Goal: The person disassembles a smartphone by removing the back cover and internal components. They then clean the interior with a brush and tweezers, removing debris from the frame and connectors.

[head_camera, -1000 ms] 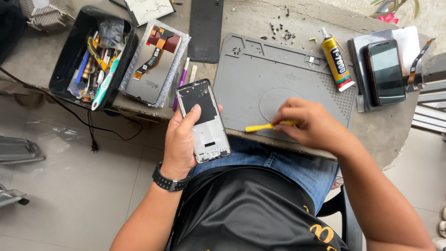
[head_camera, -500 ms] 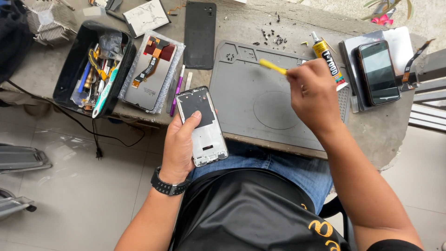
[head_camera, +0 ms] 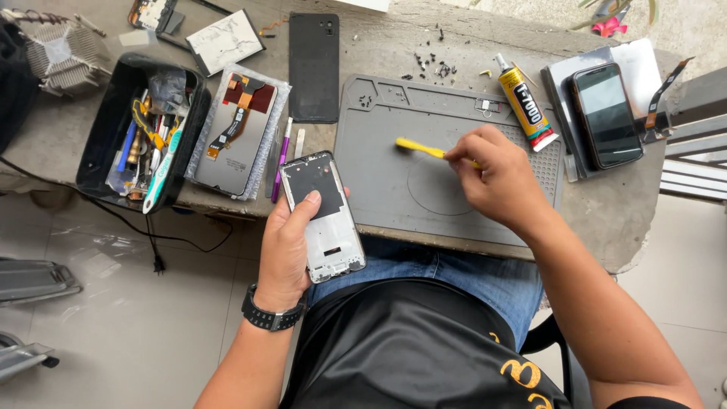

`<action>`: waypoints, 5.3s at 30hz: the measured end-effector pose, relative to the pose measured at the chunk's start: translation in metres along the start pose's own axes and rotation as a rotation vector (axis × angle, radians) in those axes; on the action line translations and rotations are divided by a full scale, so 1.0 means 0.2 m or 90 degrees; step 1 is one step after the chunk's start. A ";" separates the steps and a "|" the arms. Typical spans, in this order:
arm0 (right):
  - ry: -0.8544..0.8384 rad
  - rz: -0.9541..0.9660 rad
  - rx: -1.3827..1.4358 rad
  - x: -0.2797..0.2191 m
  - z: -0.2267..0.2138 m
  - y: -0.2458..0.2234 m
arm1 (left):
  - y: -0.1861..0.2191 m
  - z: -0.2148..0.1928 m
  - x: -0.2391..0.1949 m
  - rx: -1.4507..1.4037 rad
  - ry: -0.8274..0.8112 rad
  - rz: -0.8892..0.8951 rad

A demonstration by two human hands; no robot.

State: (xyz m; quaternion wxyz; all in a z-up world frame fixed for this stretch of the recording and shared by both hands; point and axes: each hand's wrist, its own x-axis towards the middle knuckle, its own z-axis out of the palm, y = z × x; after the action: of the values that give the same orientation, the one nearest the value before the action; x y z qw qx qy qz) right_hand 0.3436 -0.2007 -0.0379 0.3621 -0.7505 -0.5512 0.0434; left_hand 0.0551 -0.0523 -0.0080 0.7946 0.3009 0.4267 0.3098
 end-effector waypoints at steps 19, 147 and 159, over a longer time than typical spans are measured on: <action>-0.016 -0.029 0.076 -0.14 0.02 -0.18 | 0.04 0.06 0.01 0.061 -0.024 -0.005; 0.344 0.214 -0.296 -1.10 -0.43 0.12 | -0.17 0.56 0.00 0.201 -0.247 0.007; 0.336 0.144 -0.215 -0.68 -0.23 0.11 | -0.11 0.36 0.05 0.157 -0.135 0.034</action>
State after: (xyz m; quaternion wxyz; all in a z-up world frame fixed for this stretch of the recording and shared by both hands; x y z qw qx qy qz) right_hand 0.3297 -0.3432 -0.0620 0.3553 -0.8420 -0.3509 -0.2044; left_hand 0.1259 -0.0737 0.0036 0.7836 0.4384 0.3674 0.2424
